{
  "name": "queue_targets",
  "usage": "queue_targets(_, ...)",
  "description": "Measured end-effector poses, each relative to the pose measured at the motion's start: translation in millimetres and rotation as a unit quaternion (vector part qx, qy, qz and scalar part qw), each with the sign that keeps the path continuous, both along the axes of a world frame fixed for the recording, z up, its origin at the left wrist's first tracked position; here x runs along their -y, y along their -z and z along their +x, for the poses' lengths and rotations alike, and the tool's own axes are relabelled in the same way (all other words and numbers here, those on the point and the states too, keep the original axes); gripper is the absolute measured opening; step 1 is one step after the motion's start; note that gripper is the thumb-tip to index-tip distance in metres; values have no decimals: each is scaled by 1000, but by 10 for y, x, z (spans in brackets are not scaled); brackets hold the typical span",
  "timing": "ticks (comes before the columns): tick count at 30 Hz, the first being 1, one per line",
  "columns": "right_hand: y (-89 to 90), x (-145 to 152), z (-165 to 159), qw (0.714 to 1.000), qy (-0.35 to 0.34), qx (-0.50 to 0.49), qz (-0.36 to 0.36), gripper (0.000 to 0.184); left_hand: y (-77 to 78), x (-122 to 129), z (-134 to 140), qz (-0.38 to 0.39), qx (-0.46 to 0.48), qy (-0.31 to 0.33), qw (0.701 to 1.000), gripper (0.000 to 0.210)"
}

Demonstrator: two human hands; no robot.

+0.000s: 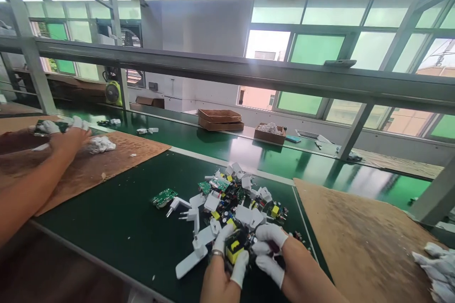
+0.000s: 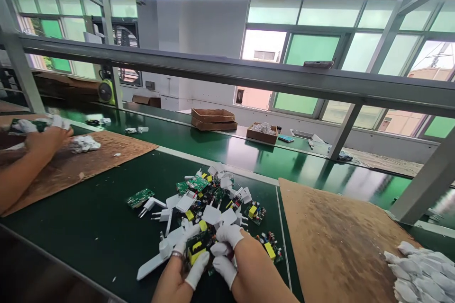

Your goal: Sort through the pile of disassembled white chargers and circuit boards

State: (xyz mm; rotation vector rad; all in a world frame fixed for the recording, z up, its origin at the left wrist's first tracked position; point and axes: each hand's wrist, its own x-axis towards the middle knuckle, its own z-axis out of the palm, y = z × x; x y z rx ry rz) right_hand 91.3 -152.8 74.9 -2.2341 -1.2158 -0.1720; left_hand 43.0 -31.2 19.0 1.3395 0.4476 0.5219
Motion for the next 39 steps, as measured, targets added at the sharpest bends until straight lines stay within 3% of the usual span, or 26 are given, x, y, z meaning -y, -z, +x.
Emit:
queue_targets(4,30,-41,-30,995,-45,47,82,17,-120,114,-60,-31,37,20,999,48)
queue_targets(8,35,-34,-20,989,-72,65,110,28,-129,154,-59,-80,63,10,995,50)
queue_targets(16,89,-71,-15,982,-28,44,181,22,-119,118,-65,92,11,58,994,40)
queue_targets(19,138,-99,-29,974,-38,145,172,29,-116,107,-76,95,1,63,994,40)
queue_targets(22,254,-141,-37,942,-42,297,152,36,-100,70,-96,99,-13,72,992,39)
queue_targets(25,351,-182,-16,921,-26,358,155,39,-54,14,-82,105,-6,80,991,36)
queue_targets(28,329,-182,2,940,-42,316,122,38,2,-12,1,45,48,53,996,45)
queue_targets(31,273,-145,-21,961,33,252,110,50,0,6,77,-51,114,55,991,58)
queue_targets(34,313,-126,-66,970,111,187,104,63,-91,30,38,-109,137,80,981,49)
queue_targets(39,506,-172,-50,974,90,149,143,44,-353,-74,-228,-142,147,116,972,51)
